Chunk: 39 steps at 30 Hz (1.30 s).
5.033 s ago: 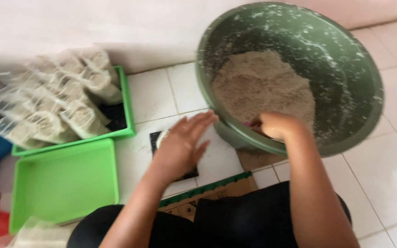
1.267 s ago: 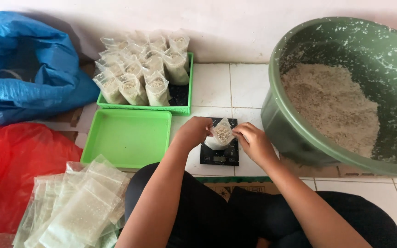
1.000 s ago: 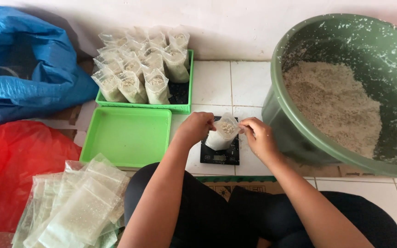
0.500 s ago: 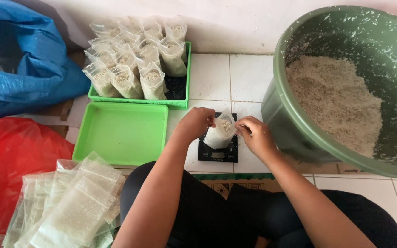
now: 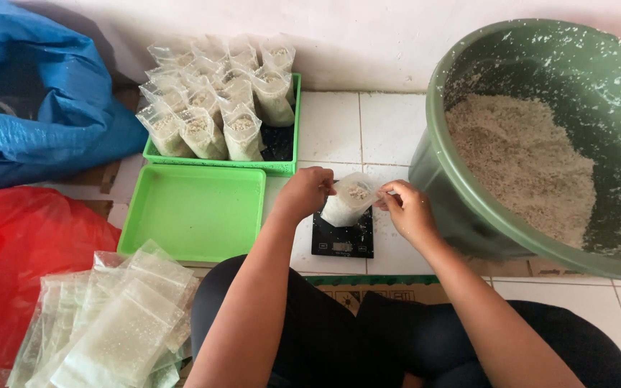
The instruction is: The person scoops a granular material from a large green basin into small clear plastic bags using a pink plastic scoop. They place each filled bag on a digital scale to check the weight, then move the completed bag into a green tray. The person cleans the scale between uses and repeats the process.
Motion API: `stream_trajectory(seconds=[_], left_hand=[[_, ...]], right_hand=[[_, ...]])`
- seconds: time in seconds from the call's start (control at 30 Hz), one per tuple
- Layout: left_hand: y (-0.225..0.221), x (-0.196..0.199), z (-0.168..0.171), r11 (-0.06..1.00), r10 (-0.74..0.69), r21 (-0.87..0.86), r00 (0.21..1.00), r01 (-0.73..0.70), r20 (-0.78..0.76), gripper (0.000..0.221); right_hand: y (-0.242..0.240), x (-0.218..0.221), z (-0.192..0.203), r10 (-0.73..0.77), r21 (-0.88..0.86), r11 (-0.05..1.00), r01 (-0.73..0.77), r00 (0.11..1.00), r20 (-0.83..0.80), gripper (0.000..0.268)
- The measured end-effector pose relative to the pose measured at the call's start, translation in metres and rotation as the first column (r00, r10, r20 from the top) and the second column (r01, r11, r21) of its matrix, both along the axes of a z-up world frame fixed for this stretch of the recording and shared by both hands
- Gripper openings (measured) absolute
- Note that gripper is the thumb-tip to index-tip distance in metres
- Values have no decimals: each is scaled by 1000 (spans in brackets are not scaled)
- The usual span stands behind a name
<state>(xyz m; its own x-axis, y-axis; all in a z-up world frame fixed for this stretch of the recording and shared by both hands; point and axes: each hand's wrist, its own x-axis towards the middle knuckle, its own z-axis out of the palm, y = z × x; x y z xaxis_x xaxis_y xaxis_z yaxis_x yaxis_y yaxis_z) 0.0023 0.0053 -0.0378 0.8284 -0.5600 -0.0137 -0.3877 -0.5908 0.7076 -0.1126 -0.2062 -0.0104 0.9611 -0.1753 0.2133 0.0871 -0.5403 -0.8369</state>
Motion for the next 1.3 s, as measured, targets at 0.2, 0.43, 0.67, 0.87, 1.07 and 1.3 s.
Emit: stream_trajectory(seconds=[0.2, 0.43, 0.67, 0.87, 1.07, 1.3], left_hand=[[5, -18, 14, 988, -39, 142, 982, 67, -186, 57], [-24, -57, -5, 929, 67, 361, 921, 83, -385, 118], [-20, -63, 28, 991, 119, 96, 928, -91, -354, 111], [-27, -65, 50, 991, 131, 1, 964, -135, -229, 83], [-32, -64, 37, 977, 211, 22, 964, -210, -162, 83], [-25, -50, 22, 951, 309, 24, 939, -309, -148, 78]], right_hand=[[4, -2, -8, -18, 55, 998, 15, 998, 52, 8], [20, -5, -13, 3, 41, 999, -11, 982, 191, 8], [32, -9, 3, 51, 53, 996, -69, 958, 284, 6], [25, -7, 19, 40, 136, 986, -98, 924, 379, 3], [22, -9, 22, 48, 139, 984, -108, 925, 376, 3], [-1, -16, 58, 111, -290, 956, 32, 880, 461, 12]])
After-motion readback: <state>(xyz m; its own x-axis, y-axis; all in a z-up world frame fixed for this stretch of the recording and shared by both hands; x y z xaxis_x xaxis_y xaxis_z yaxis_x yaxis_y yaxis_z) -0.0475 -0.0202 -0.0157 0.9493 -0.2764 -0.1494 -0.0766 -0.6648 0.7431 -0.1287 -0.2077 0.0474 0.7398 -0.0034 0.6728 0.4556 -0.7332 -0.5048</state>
